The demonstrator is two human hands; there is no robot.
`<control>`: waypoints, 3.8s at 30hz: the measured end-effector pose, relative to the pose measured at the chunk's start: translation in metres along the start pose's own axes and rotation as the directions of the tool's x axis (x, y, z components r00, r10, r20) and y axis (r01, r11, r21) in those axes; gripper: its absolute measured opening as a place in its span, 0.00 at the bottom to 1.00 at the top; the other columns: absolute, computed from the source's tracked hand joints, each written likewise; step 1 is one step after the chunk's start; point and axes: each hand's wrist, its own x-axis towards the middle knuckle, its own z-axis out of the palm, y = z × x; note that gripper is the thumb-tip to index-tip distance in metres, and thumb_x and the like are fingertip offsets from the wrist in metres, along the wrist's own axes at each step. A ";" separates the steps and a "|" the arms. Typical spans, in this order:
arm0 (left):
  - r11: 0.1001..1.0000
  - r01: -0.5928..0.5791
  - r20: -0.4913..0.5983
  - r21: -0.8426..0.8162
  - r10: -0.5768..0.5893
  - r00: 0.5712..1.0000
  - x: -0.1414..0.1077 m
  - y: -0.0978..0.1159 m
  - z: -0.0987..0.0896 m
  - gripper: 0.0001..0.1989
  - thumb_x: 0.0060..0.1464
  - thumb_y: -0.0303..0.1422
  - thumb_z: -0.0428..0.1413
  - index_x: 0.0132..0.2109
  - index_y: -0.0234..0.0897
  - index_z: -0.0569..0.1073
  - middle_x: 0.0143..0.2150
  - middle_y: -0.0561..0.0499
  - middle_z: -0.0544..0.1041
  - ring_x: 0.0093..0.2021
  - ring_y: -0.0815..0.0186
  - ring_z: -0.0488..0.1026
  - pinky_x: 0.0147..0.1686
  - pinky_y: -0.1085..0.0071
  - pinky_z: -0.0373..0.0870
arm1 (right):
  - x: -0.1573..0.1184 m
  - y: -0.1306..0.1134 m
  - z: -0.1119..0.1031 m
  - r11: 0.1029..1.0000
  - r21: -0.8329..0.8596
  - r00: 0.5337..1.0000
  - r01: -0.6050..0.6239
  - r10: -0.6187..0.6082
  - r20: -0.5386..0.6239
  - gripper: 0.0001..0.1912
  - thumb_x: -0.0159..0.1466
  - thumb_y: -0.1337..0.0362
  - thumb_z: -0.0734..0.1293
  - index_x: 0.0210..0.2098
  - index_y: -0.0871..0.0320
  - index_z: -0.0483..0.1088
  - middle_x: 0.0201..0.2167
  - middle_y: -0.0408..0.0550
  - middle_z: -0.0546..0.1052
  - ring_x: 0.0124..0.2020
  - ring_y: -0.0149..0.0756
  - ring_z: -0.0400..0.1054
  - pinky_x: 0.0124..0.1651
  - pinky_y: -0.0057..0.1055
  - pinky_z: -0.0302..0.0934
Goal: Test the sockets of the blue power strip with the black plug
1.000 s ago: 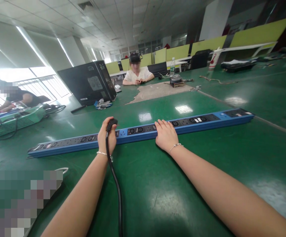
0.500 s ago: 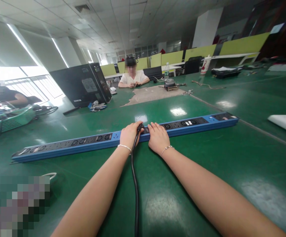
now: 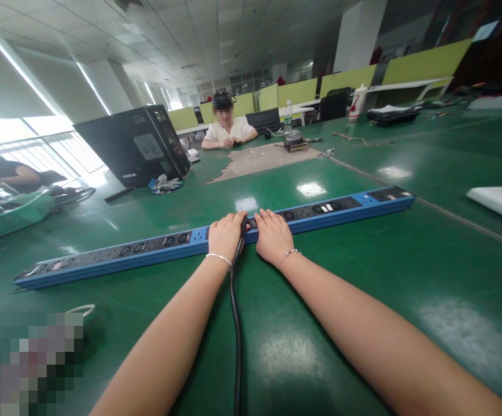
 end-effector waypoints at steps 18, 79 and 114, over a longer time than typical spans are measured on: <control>0.999 0.031 -0.033 0.024 -0.030 0.999 -0.018 -0.010 0.014 0.26 0.57 0.32 0.43 0.61 0.26 0.55 0.57 0.36 0.69 0.58 0.56 0.63 0.56 0.57 0.55 | 0.012 -0.018 -0.003 0.948 0.275 0.984 0.158 -0.129 -0.121 0.21 0.62 0.63 0.60 0.54 0.62 0.65 0.51 0.53 0.72 0.51 0.40 0.66 0.56 0.37 0.57; 0.998 0.018 -0.069 -0.059 -0.022 0.997 -0.017 -0.014 0.021 0.30 0.54 0.50 0.48 0.57 0.33 0.63 0.56 0.38 0.69 0.57 0.51 0.62 0.56 0.55 0.52 | -0.015 0.102 -0.036 0.952 0.272 0.934 -0.138 0.217 -0.285 0.18 0.62 0.58 0.58 0.47 0.56 0.72 0.47 0.49 0.76 0.47 0.39 0.71 0.53 0.37 0.63; 1.000 0.004 -0.072 -0.007 -0.005 0.997 -0.018 -0.014 0.021 0.30 0.54 0.50 0.48 0.56 0.30 0.64 0.55 0.38 0.69 0.56 0.52 0.62 0.55 0.56 0.54 | -0.025 0.210 -0.056 0.894 0.327 0.842 -0.308 0.416 -0.344 0.22 0.59 0.51 0.60 0.44 0.57 0.73 0.38 0.52 0.78 0.43 0.45 0.70 0.54 0.45 0.58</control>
